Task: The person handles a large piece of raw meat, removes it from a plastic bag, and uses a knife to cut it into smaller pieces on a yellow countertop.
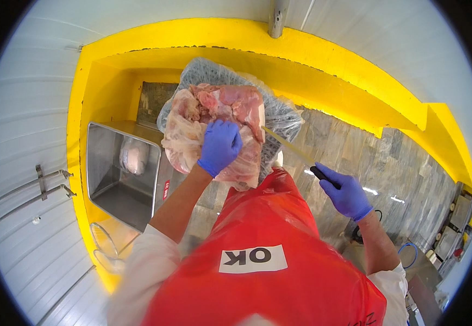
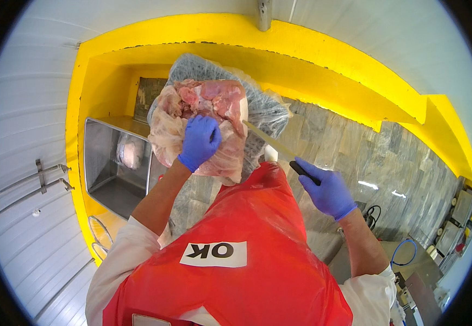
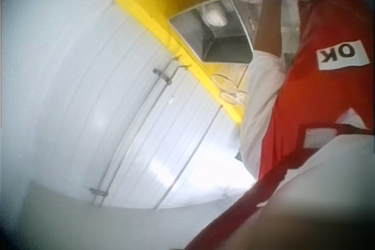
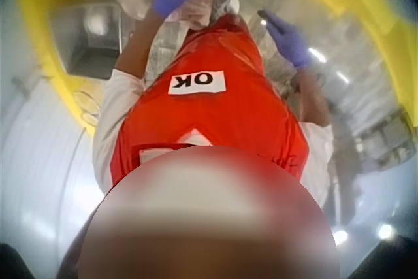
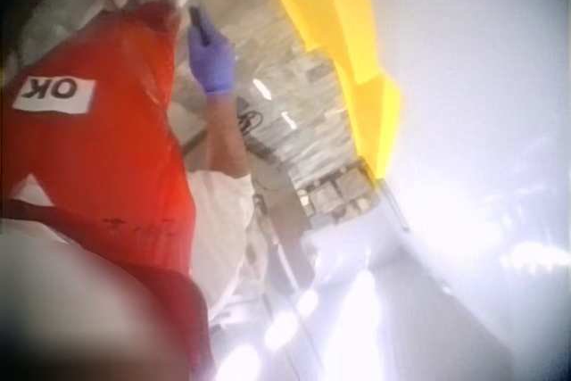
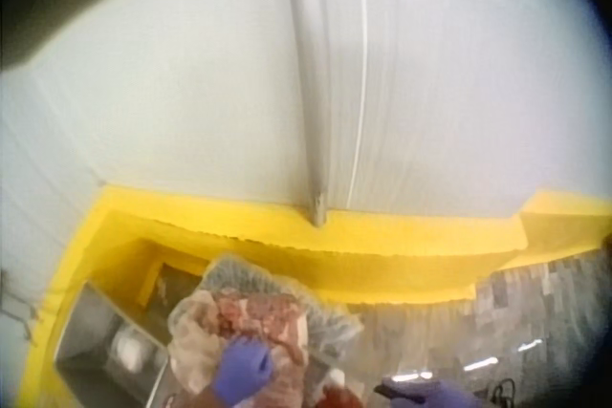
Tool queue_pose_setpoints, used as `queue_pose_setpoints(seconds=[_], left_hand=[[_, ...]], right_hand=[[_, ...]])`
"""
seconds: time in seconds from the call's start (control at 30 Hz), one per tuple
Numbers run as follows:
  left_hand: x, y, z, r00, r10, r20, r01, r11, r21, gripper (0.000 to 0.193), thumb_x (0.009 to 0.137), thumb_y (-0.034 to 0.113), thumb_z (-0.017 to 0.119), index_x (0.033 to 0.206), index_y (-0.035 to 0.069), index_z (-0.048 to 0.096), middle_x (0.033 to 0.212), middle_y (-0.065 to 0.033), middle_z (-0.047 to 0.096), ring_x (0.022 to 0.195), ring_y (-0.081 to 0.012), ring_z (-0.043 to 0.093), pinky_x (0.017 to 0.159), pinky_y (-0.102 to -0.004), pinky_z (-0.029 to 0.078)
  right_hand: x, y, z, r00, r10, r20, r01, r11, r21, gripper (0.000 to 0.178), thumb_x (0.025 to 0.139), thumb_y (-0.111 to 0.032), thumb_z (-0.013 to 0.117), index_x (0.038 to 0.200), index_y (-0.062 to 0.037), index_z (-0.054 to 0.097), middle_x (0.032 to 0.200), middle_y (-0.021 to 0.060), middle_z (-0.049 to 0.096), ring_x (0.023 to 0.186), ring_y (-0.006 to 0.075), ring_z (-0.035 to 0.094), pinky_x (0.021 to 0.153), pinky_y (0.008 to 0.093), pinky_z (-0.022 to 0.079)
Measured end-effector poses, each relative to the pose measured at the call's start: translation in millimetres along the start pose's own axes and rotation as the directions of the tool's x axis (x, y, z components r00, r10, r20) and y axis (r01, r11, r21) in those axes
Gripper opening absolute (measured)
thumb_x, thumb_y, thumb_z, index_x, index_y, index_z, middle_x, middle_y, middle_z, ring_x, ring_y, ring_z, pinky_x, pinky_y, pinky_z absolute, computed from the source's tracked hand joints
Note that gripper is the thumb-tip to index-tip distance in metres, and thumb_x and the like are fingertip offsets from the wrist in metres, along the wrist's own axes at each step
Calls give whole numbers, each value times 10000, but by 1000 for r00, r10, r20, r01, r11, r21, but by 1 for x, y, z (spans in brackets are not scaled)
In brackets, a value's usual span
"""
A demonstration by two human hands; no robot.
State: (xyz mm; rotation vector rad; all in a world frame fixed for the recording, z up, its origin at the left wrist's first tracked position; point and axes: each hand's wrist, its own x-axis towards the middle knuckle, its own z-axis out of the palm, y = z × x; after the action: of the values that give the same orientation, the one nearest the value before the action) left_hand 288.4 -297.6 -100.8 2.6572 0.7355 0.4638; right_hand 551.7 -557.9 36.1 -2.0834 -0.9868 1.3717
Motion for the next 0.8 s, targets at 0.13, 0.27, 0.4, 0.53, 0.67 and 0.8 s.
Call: queue_pose_setpoints(seconds=[0.13,0.27,0.4,0.53,0.67,0.8], left_hand=[[3,0,-1,999,30,35,-26,994,-104,110,836,107,661,868,101,556,824,-111,539,831,-342,537,783,-485,402],[2,-9,4,998,59,14,-59,997,-47,88,867,125,641,872,103,556,836,-115,553,851,-338,555,787,-486,425],[-3,-6,1,1000,13,-19,-14,999,-29,78,894,111,657,912,76,590,897,-137,575,882,-358,564,803,-502,443],[1,5,-7,997,11,-76,-15,999,-41,159,912,124,685,1049,47,665,1036,-165,608,970,-383,577,874,-497,469],[-9,14,-7,998,-13,-60,13,1000,12,272,914,139,692,1172,50,698,1121,-168,620,1032,-380,580,921,-484,475],[-15,16,-4,997,-34,-68,35,999,21,289,912,128,691,1191,52,703,1131,-165,629,1034,-368,584,928,-484,474]], right_hand=[[6,35,50,998,37,-56,-28,986,166,462,1014,-197,679,1469,-151,615,1308,172,729,1168,162,701,999,331,528],[4,61,114,984,12,-176,51,935,350,495,1009,-176,686,1491,-117,590,1281,142,748,1168,104,639,1021,305,504],[-6,40,82,990,138,-29,-115,911,397,516,1006,-134,681,1506,-84,566,1316,113,731,1187,103,632,1038,292,494],[-42,53,98,990,126,-67,-83,888,453,522,1009,-106,668,1518,-85,555,1376,100,702,1223,100,617,1059,286,484],[-71,67,132,987,112,-118,-30,838,544,524,1005,-101,676,1516,-89,560,1376,113,704,1228,97,616,1063,290,486],[-66,48,154,971,220,-96,-124,801,586,528,1002,-106,690,1514,-92,563,1385,119,701,1231,101,624,1052,295,496]])
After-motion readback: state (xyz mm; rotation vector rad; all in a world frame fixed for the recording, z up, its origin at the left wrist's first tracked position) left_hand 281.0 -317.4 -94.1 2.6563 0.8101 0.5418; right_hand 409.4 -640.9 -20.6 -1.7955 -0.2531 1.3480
